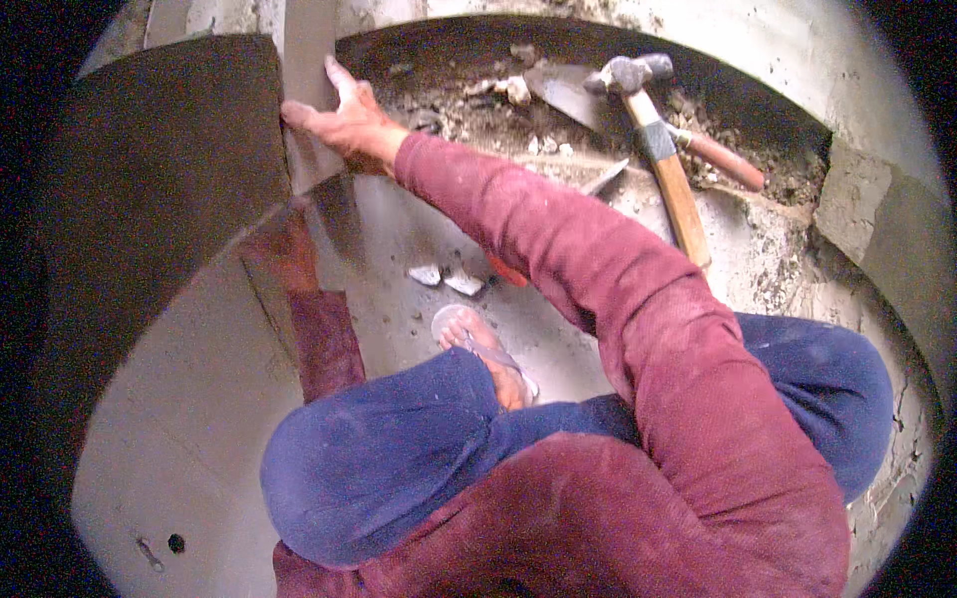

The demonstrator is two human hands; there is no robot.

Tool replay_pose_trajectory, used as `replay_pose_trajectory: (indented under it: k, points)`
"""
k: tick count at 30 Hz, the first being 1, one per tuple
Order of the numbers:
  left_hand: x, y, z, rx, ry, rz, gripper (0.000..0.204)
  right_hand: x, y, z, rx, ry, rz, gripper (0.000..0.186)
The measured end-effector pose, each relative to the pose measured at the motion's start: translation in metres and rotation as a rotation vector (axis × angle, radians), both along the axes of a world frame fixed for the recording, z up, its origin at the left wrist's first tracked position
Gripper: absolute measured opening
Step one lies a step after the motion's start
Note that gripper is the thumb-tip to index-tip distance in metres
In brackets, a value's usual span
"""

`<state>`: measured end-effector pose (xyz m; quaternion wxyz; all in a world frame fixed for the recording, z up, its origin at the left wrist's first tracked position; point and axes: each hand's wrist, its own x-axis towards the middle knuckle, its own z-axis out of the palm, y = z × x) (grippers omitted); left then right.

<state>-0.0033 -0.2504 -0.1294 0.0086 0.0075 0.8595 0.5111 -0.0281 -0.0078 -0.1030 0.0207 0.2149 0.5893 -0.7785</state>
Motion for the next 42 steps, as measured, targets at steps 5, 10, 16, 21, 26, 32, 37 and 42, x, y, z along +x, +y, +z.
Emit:
replay_pose_trajectory:
  k: [5,10,16,21,26,32,37,42]
  points:
    - [0.000,-0.037,-0.021,-0.403,0.038,-0.100,0.112,-0.010,-0.002,-0.016,0.039,0.033,-0.003,0.118]
    - [-0.001,0.030,0.036,-0.670,0.196,-0.077,0.135,0.002,0.003,0.009,-0.085,0.117,-0.018,0.098]
    - [0.002,0.022,0.030,-0.559,0.277,-0.009,0.144,0.007,0.010,0.030,-0.206,-0.003,0.042,0.095]
    - [-0.006,0.019,0.034,-0.452,0.212,-0.071,0.135,-0.001,-0.004,-0.006,-0.270,0.035,0.023,0.115]
    - [0.009,0.101,0.070,-0.280,0.399,-0.033,0.112,-0.003,0.005,0.001,-0.288,-0.059,0.111,0.108]
    - [0.004,0.147,0.074,0.180,0.390,0.153,0.052,0.005,0.010,0.037,-0.446,-0.190,0.058,0.098]
    - [0.004,0.141,0.070,0.160,0.303,0.178,0.041,0.008,0.012,0.043,-0.511,-0.152,0.123,0.095]
    - [0.004,0.140,0.079,0.074,0.360,0.195,0.032,0.010,0.010,0.049,-0.460,-0.122,0.146,0.101]
